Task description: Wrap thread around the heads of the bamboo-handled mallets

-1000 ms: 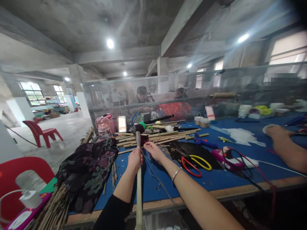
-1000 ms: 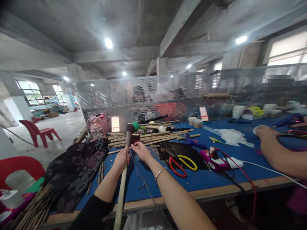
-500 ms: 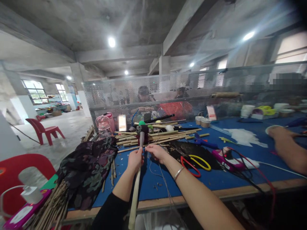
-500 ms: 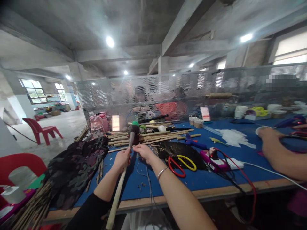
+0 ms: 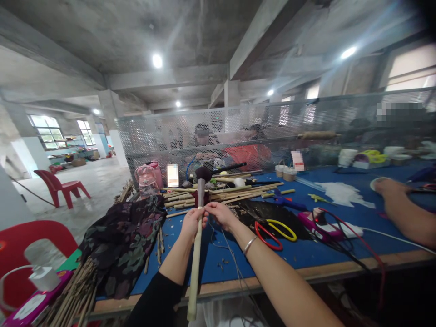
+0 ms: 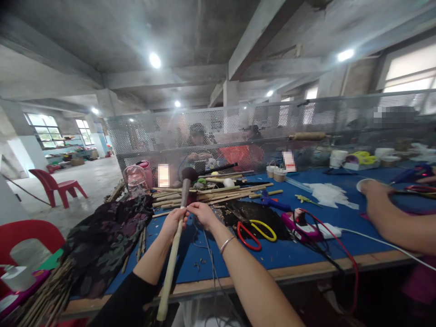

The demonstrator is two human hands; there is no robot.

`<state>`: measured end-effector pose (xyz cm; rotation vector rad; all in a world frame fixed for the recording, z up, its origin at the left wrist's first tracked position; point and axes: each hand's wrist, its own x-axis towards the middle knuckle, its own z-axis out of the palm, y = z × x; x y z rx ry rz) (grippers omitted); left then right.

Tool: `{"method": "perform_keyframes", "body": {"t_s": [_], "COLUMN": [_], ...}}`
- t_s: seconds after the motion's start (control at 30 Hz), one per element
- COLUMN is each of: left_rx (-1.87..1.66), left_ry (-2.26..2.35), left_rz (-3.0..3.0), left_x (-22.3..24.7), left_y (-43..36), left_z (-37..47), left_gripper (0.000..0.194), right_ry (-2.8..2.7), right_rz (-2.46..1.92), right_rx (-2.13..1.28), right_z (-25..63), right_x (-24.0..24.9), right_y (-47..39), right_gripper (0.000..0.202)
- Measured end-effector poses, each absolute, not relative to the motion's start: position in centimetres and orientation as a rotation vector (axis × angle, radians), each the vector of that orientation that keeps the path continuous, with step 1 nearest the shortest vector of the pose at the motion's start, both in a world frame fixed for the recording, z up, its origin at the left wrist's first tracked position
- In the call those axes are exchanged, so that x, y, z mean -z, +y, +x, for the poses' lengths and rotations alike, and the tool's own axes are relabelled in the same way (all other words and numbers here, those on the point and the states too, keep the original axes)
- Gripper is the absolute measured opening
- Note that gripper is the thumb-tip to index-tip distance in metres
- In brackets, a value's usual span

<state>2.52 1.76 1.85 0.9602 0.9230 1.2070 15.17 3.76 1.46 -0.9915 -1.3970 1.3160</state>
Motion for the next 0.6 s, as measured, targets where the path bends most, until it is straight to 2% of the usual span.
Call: {"method": "perform_keyframes", "body": {"t_s": [0.13, 0.37, 0.53, 0.6], "left_rx": [-1.227, -1.114, -1.297, -1.248], "left_ry": [0.889, 0.974, 1.155, 1.156], "left_rz": [1.008, 1.342, 1.461, 1.427], "left_x": [-1.8, -0.5, -0.6, -1.0], "left_y": [1.3, 0.8, 0.8, 0.8], "left_z": [2.8, 3.5, 3.3, 2.8], "left_gripper": [0.026, 0.045, 0.034, 0.036], "right_ry": [-1.356, -1.444, -1.445, -1.457], "right_rz": [-0.96, -0.821, -0.95, -0.963], "right_rx": [-1.341, -1.544, -1.411, -1.39], "right_z": [15.6, 16.5, 16.4, 16.2], "right_x": [-1.4, -1.5, -1.5, -1.5], "right_y": [3.8, 3.6, 3.6, 3.6], "right_gripper": [0.032, 0.037, 0.035, 0.035]}}
